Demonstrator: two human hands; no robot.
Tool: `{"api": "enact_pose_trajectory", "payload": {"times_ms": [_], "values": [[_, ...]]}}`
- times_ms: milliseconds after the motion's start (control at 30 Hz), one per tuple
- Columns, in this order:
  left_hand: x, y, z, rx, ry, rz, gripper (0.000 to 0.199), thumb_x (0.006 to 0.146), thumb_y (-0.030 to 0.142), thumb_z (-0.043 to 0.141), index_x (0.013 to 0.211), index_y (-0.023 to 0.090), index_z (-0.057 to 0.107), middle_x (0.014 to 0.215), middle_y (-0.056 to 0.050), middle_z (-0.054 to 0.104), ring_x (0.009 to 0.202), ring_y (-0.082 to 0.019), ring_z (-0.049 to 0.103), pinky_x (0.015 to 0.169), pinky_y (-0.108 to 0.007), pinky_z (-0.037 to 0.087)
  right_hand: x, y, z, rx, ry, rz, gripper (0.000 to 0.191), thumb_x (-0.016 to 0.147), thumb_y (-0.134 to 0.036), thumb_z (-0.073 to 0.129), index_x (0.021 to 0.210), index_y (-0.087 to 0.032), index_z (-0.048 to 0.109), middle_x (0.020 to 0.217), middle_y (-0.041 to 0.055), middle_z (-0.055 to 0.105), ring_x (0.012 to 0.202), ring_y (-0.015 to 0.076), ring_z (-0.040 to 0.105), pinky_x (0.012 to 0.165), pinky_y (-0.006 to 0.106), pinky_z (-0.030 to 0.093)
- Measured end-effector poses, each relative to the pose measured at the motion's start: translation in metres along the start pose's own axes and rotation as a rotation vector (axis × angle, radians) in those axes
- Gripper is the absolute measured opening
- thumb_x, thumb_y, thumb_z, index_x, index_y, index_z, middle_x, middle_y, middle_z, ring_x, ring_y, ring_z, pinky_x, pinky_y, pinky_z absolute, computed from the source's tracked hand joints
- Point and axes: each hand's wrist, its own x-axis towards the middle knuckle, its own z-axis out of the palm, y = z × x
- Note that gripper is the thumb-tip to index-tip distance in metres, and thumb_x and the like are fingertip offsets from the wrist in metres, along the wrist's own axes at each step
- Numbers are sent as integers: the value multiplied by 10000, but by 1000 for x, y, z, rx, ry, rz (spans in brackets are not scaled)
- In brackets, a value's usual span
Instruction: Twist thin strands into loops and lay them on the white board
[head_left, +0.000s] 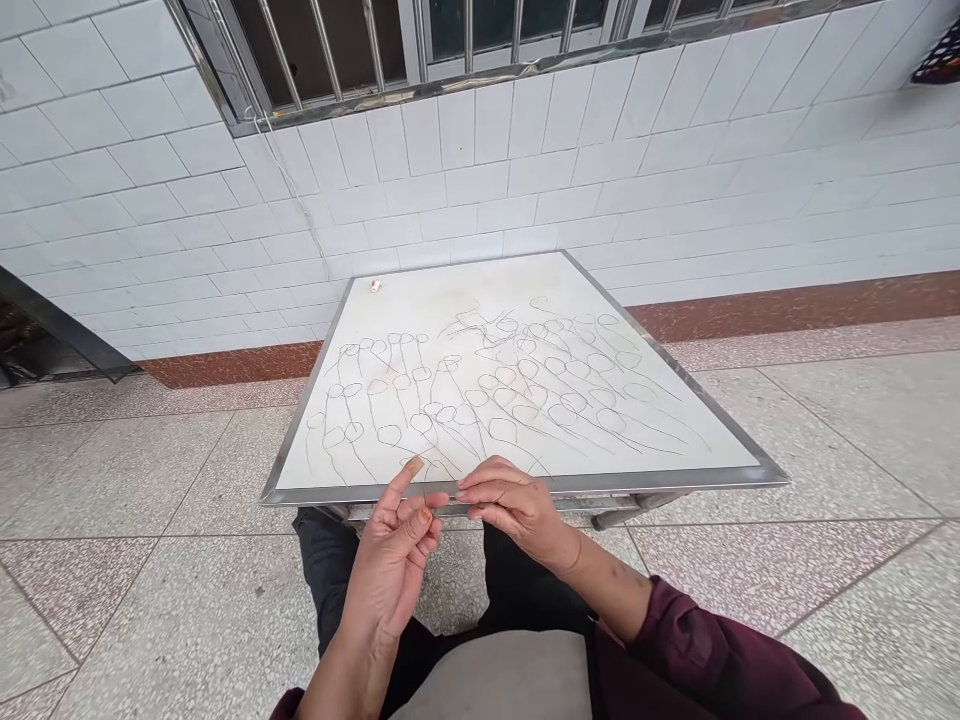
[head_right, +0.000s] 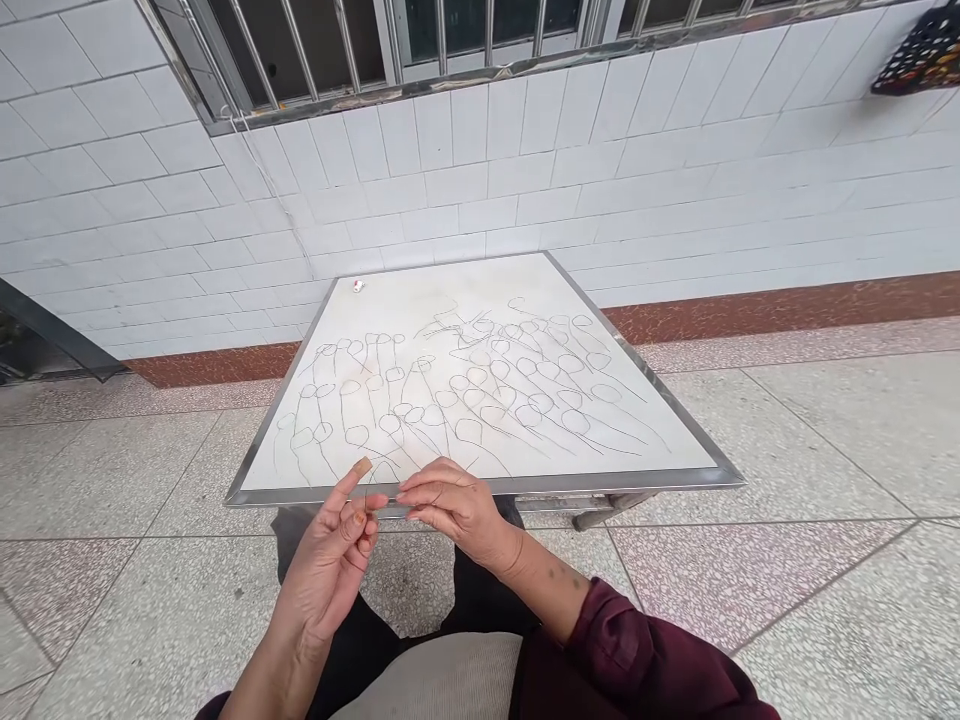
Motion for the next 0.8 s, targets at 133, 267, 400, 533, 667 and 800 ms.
{"api": "enact_pose_trajectory", "payload": {"times_ms": [133, 267, 400, 533, 667, 800], "values": [[-3, -1, 3, 30, 72, -4, 606, 785, 155, 739, 1344, 193, 507, 902, -44, 718, 599, -30, 586, 541, -97, 463, -5, 2, -1, 65, -5, 96, 203, 912, -325, 605, 1082, -252, 686, 985, 89, 714, 806, 195, 650, 696, 360, 543], [-7, 5, 5, -1, 59, -19, 628, 773, 113, 741, 1347, 210, 506, 968, -50, 717, 652, -31, 607, 640, -114, 507, -9, 3, -1, 121, -6, 173, 208, 939, -353, 553, 1065, -247, 681, 984, 86, 713, 891, 205, 654, 749, 375, 543], [-8, 7, 9, 21, 12, 61, 680, 772, 115, 738, 1379, 261, 468, 1043, -54, 715, 728, -58, 642, 669, -134, 518, -9, 3, 3, 133, 7, 174, 188, 914, -371, 596, 1000, -242, 701, 974, 88, 726, 895, 210, 662, 746, 374, 548], [-3, 0, 15, 119, 71, 303, 699, 799, 156, 715, 1409, 290, 400, 983, -33, 731, 864, -132, 687, 773, -228, 547, -10, 1, 13, 145, -46, 97, 213, 897, -389, 618, 1025, -245, 709, 997, 90, 735, 906, 210, 668, 798, 387, 543], [-2, -9, 18, 299, 100, 465, 704, 836, 186, 677, 1432, 305, 323, 981, -36, 738, 978, -205, 694, 916, -389, 525, -13, -1, 23, 215, -58, 99, 194, 922, -327, 592, 1069, -262, 701, 1015, 73, 733, 975, 202, 665, 860, 385, 536], [-6, -15, 15, 445, 92, 517, 613, 832, 211, 681, 1374, 269, 400, 1049, -77, 740, 1015, -236, 687, 961, -443, 495, -16, -3, 27, 183, -46, 146, 159, 891, -358, 630, 988, -267, 718, 966, 66, 726, 965, 212, 660, 871, 394, 534]]}}
